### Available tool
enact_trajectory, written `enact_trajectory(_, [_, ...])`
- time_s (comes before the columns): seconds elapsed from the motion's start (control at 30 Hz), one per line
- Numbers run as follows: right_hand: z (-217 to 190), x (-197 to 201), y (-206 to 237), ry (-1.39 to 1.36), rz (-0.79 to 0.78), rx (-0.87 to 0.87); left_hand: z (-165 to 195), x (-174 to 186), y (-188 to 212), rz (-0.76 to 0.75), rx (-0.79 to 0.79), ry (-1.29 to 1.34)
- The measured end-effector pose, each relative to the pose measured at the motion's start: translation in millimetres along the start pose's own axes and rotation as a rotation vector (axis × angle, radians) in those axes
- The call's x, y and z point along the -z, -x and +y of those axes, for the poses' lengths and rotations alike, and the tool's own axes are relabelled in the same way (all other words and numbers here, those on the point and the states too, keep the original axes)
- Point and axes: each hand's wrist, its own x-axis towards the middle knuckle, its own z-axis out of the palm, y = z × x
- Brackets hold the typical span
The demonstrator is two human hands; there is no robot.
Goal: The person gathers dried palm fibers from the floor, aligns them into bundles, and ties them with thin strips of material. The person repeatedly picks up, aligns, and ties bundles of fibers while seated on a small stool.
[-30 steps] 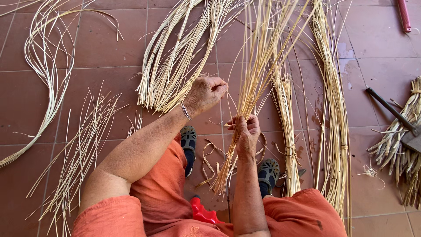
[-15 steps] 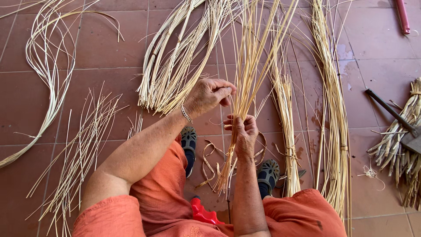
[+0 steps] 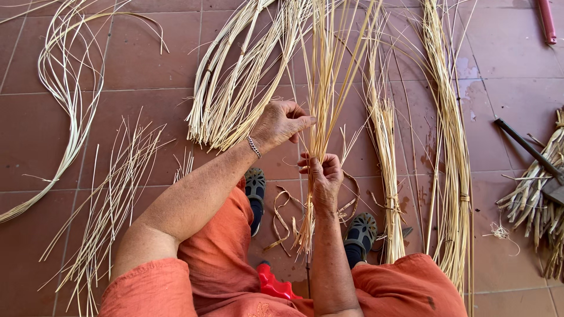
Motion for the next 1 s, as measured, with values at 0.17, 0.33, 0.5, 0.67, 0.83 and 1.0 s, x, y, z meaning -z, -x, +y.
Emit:
enact_trajectory(0.17, [-2,-2,1,0.014,-0.004,0.0,0,-1,-2,0.017,0.017,0.05])
enact_trajectory(0.33, [-4,7,-7,0.033,0.026,-0.026,-6,-5,-1,-0.014,-0.002,0.127])
enact_trajectory(0.5, [2,18,-6,0.08,-0.061,-0.105,-10,-3,-7,0.039,-0.15,0.166])
enact_trajectory(0.67, [9,24,-5,0.077,-0.06,-0.137,-8,23,-13,0.167,-0.201,0.366])
enact_trajectory(0.83, [14,30,-4,0.085,-0.068,-0.158,-5,56,-15,0.352,-0.265,0.483])
enact_trajectory(1.0, [24,33,-3,0.11,-0.079,-0.161,-13,84,-9,0.48,-0.26,0.49])
